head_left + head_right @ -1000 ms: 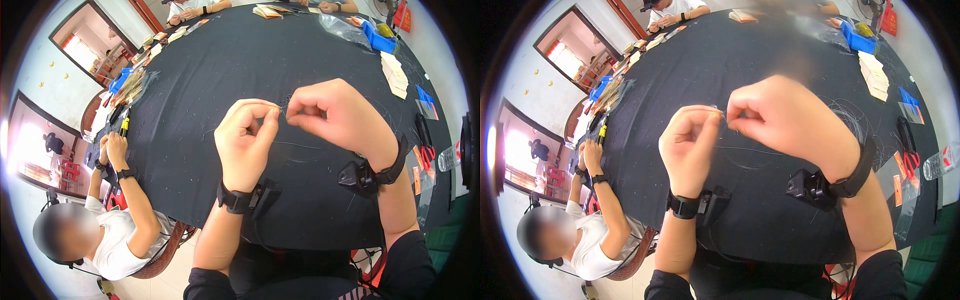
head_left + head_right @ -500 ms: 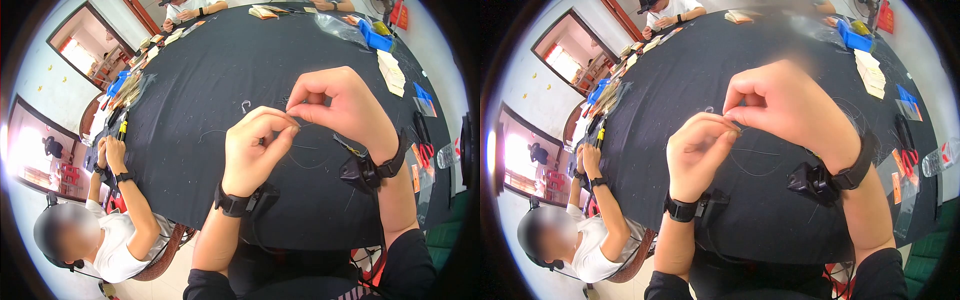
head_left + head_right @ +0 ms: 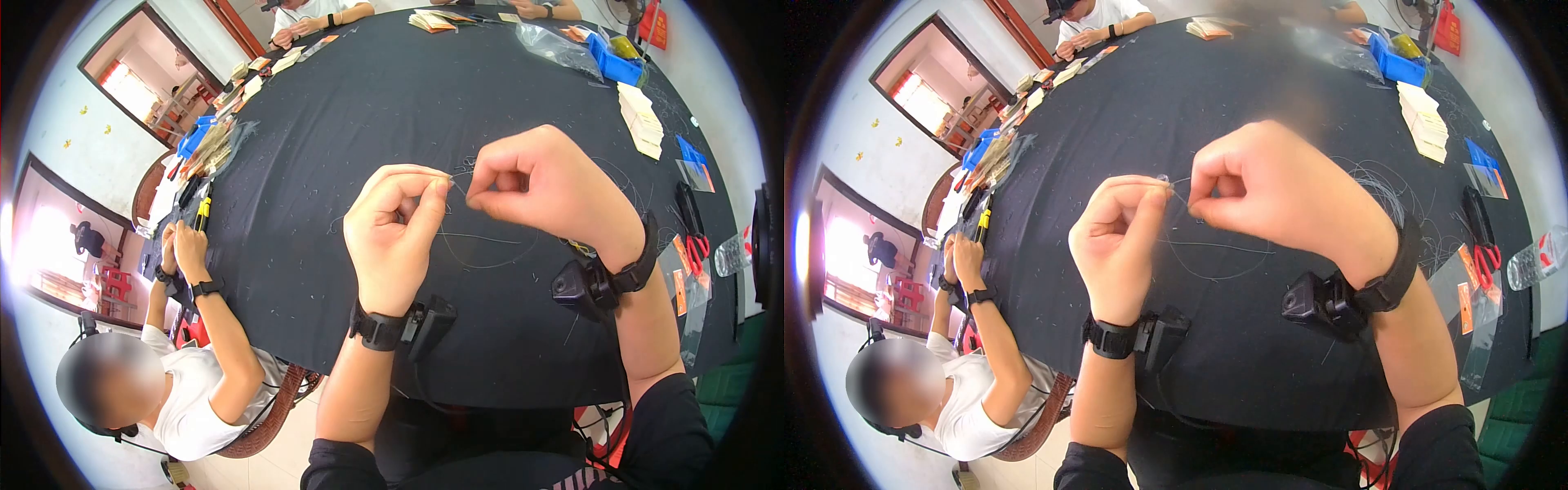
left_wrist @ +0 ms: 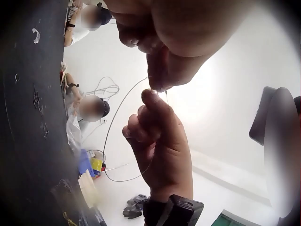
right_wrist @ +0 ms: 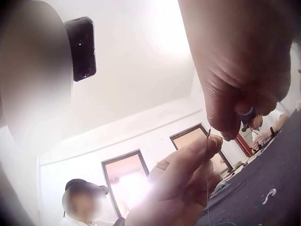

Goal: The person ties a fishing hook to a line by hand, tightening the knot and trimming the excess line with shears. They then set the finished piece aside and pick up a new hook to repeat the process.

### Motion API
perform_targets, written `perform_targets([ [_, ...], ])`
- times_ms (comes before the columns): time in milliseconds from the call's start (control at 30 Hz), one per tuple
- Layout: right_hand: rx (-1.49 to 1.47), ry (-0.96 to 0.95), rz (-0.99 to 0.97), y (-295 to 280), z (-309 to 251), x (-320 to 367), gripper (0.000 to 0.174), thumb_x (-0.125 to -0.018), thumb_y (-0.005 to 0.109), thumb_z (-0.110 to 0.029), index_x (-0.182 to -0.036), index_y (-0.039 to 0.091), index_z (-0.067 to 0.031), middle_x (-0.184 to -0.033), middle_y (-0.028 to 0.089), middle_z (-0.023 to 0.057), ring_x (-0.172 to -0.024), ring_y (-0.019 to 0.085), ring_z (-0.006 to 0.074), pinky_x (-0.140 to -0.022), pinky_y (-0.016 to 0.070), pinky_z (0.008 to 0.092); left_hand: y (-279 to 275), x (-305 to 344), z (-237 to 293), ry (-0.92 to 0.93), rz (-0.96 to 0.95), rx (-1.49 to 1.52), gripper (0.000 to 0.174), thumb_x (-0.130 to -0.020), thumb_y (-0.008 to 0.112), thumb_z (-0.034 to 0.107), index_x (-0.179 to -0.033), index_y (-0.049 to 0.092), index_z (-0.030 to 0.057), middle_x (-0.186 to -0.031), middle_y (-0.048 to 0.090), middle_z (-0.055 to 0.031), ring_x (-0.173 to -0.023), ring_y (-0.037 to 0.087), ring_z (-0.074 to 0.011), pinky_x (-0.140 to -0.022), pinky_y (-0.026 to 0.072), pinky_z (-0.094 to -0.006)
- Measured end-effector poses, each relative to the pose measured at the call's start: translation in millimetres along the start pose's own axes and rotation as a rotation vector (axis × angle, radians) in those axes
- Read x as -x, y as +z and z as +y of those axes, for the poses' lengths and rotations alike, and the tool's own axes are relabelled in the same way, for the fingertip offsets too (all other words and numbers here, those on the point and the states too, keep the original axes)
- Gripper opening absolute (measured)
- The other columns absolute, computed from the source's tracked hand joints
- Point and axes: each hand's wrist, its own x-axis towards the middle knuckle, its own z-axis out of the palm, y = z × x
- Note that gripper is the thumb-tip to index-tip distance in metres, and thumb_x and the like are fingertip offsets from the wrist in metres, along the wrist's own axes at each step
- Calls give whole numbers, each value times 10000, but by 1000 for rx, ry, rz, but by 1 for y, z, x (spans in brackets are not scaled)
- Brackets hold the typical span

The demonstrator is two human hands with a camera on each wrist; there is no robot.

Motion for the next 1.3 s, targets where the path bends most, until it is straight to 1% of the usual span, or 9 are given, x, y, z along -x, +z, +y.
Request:
perform_targets([
  [100, 50, -122, -43, 1, 1, 0, 63, -824, 766, -57, -855, 720, -28, -621, 574, 52, -534, 498, 133, -537, 397, 273, 4, -1, -5, 142, -19, -161, 34, -883, 755, -9, -887, 735, 18, -970, 739, -41, -569, 442, -33, -519, 374, -214],
  [267, 137, -229, 36, -8, 2, -1, 72, -817, 773, -38, -867, 722, -29, -667, 614, 72, -561, 548, 175, -547, 425, 278, 6, 0, -3, 159, -128, -186, 42, -867, 751, -7, -891, 739, 25, -965, 741, -32, -548, 439, -41, -492, 363, -223],
  [367, 131, -180, 66, -12, 2, -2, 75, -820, 781, -34, -871, 726, -26, -682, 629, 62, -573, 569, 146, -550, 428, 266, 5, 1, 6, 107, -193, -198, 31, -880, 753, -7, -909, 741, -10, -947, 742, -68, -810, 659, -116, -710, 508, -255],
  [433, 118, -140, 98, -10, 3, -3, 74, -823, 784, -32, -871, 729, -23, -683, 635, 53, -576, 576, 127, -551, 430, 257, 7, 1, 0, 138, -213, -139, 46, -869, 753, -4, -908, 745, 19, -963, 743, -44, -631, 520, -68, -568, 420, -230],
  [567, 94, -91, 129, -7, 8, -4, 64, -838, 785, -44, -864, 731, -22, -662, 636, 27, -575, 565, 86, -551, 425, 240, 5, 2, 1, 98, -245, -63, 39, -917, 713, -47, -930, 739, -20, -988, 730, -80, -883, 668, -134, -765, 524, -267],
  [933, 21, 45, 133, 1, 4, -2, 57, -859, 768, -64, -853, 727, -25, -591, 510, -35, -552, 444, 46, -530, 358, 238, 1, 1, 2, 18, -93, -19, 44, -946, 701, -23, -937, 745, -22, -1039, 720, -71, -868, 640, -92, -746, 493, -232],
  [1100, 47, -143, 56, 14, 12, -3, 71, -832, 769, -55, -858, 713, -21, -615, 540, 37, -539, 475, 120, -529, 383, 276, 1, 1, -2, -39, -3, -62, 41, -945, 721, 8, -922, 747, -15, -1037, 730, -61, -846, 647, -88, -740, 501, -237],
  [1200, 115, -182, 48, 14, 8, -3, 102, -817, 766, -87, -846, 692, -24, -659, 593, 107, -566, 545, 236, -549, 428, 326, 6, -1, -10, 65, -22, -132, 14, -902, 750, 6, -896, 739, 11, -946, 735, -35, -575, 440, -37, -533, 379, -223],
  [1300, 142, -188, 69, 3, 2, -2, 113, -816, 765, -104, -851, 688, -29, -676, 619, 127, -581, 580, 275, -558, 446, 345, 5, -1, -9, 128, -107, -195, 34, -881, 762, 8, -904, 738, 17, -948, 733, -31, -553, 429, -47, -512, 368, -230],
])
